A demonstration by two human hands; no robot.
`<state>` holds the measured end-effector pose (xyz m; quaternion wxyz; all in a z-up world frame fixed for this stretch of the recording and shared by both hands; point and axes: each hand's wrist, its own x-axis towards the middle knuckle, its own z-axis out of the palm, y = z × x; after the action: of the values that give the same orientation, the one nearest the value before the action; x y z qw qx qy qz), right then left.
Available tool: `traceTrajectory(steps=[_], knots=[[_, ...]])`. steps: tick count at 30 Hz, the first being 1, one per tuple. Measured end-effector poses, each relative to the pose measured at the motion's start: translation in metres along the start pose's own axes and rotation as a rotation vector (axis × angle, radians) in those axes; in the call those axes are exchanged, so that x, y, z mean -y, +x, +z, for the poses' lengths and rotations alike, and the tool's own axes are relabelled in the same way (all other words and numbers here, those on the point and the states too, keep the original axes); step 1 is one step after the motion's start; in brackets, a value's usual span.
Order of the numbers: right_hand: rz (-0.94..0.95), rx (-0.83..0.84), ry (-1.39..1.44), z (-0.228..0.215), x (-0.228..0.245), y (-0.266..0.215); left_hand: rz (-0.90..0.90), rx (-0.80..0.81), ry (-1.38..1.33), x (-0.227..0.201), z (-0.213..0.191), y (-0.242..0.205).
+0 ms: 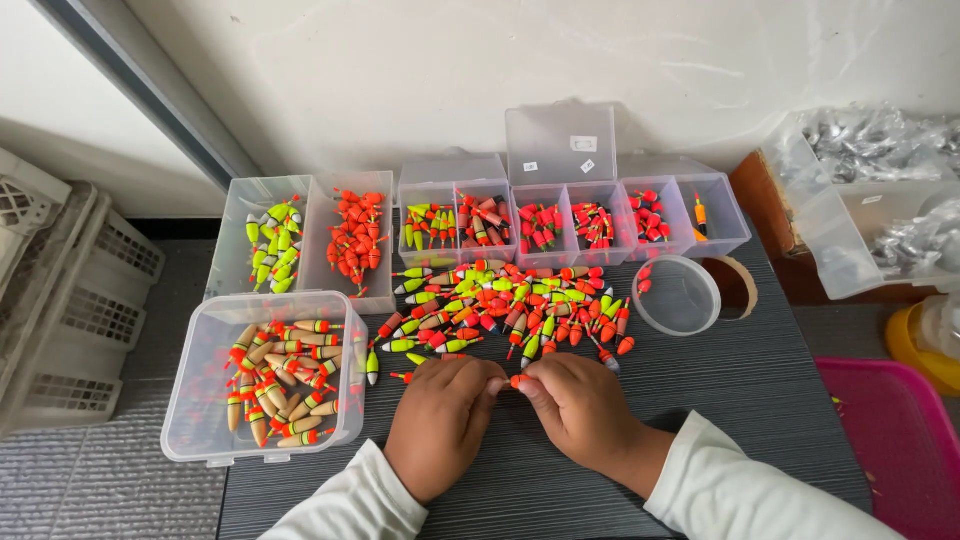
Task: Assembling fishing floats by joining the float body with the stem.
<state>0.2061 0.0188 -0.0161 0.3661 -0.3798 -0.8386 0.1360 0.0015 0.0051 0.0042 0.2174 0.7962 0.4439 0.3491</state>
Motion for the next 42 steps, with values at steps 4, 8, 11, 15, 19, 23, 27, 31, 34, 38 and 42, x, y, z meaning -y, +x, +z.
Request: traceTrajectory(steps=[4,8,11,15,19,23,27,31,34,38,42], knots=[[0.083,0.079,0.081,-0.002,0.003,0.001,0.019,-0.029,0.020,0.007,0.006,-0.004],[0.099,0.073,0.110,-0.003,0.002,0.001,0.019,-0.038,0.026,0.008,0.007,-0.004],[0.141,0.050,0.115,-0.003,0.001,-0.001,-0.044,-0.033,0.056,0.007,0.007,-0.003],[0.050,-0.013,0.084,-0.003,0.001,0.002,-0.077,-0.035,0.043,0.007,0.006,-0.003],[-0.030,-0.016,0.078,-0.003,0.000,0.003,-0.025,-0.055,0.056,0.008,0.007,-0.003],[0.007,0.025,0.080,-0.002,-0.002,0.001,0.015,-0.063,0.055,0.007,0.006,-0.003],[0.069,0.095,0.105,-0.003,-0.004,0.001,0.083,-0.061,0.075,0.004,0.002,-0.001],[0.127,0.136,0.170,-0.002,-0.007,0.001,0.145,-0.099,0.113,0.008,0.003,-0.002],[0.185,0.143,0.208,-0.004,-0.007,0.004,0.138,-0.080,0.124,0.013,0.005,-0.004],[0.236,0.116,0.254,-0.004,-0.006,0.003,0.075,-0.087,0.109,0.000,0.001,0.004],[0.297,0.006,0.350,-0.012,-0.004,0.005,-0.605,-0.242,-0.597,-0.008,-0.004,0.027]])
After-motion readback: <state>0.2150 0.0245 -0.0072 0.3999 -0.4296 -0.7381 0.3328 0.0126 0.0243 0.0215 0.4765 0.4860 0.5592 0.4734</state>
